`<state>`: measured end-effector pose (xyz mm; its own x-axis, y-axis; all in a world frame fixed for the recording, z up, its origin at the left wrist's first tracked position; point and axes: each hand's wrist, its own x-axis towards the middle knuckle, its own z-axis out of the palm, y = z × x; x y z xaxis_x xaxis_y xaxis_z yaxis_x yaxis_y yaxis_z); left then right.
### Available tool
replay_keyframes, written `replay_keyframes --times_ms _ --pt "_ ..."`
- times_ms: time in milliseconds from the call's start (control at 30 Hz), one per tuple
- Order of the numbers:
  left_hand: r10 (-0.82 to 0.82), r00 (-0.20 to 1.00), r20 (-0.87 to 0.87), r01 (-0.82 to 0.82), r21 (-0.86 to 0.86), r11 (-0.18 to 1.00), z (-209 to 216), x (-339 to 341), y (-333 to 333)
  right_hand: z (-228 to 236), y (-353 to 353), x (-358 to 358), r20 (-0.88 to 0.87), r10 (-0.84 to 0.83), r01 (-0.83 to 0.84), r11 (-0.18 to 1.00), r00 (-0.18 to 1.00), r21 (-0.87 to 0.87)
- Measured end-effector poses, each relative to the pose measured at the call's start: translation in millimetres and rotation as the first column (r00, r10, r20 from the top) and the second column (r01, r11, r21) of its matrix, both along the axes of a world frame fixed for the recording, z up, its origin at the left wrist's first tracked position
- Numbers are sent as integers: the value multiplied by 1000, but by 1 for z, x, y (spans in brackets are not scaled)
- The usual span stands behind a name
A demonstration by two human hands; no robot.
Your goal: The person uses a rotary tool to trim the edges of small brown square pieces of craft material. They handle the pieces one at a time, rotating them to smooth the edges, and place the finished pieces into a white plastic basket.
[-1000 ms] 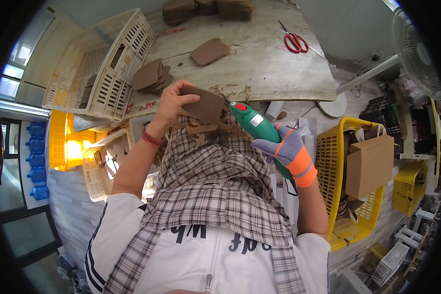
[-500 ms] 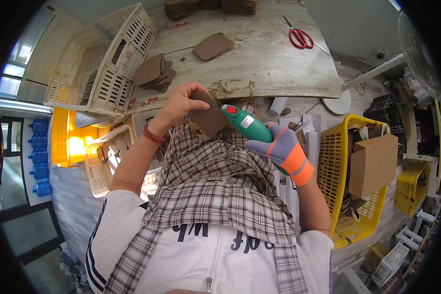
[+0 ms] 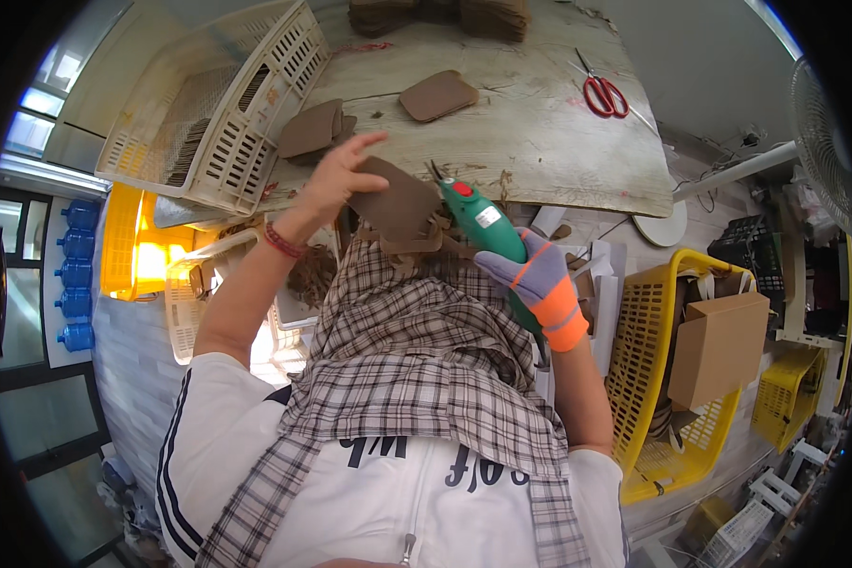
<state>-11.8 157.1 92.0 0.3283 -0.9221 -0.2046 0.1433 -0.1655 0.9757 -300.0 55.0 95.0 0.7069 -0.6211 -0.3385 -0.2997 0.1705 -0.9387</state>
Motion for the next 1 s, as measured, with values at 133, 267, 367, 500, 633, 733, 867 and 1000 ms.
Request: replay_keyframes --times_ms 133,267,367,500,633,733,867,1000 --pt "488 871 57 -487 -39 873 -1 93 5 -6 -9 -18 -47 -104 106 994 993 34" --pt "578 801 156 -593 71 802 -18 153 2 -14 -14 -21 -51 -79 81 996 996 24" --pt "546 805 234 -580 111 807 -24 165 2 -16 -13 -22 -41 -95 96 994 995 43" --pt "460 793 400 -550 144 823 -24 167 -3 -15 -12 -21 -48 -116 118 993 992 33" --pt "372 768 522 -524 176 833 -15 163 -6 -23 -14 -25 -44 -131 135 987 990 86" --pt "317 842 436 -466 293 835 -11 170 -5 -26 -14 -24 -33 -127 130 987 991 98" --pt "379 925 -2 -372 192 908 11 153 -1 -34 -16 -26 -49 -142 145 987 989 64" --pt "303 780 -547 -425 -108 899 11 84 5 -27 -9 -15 -38 -157 158 987 987 6"
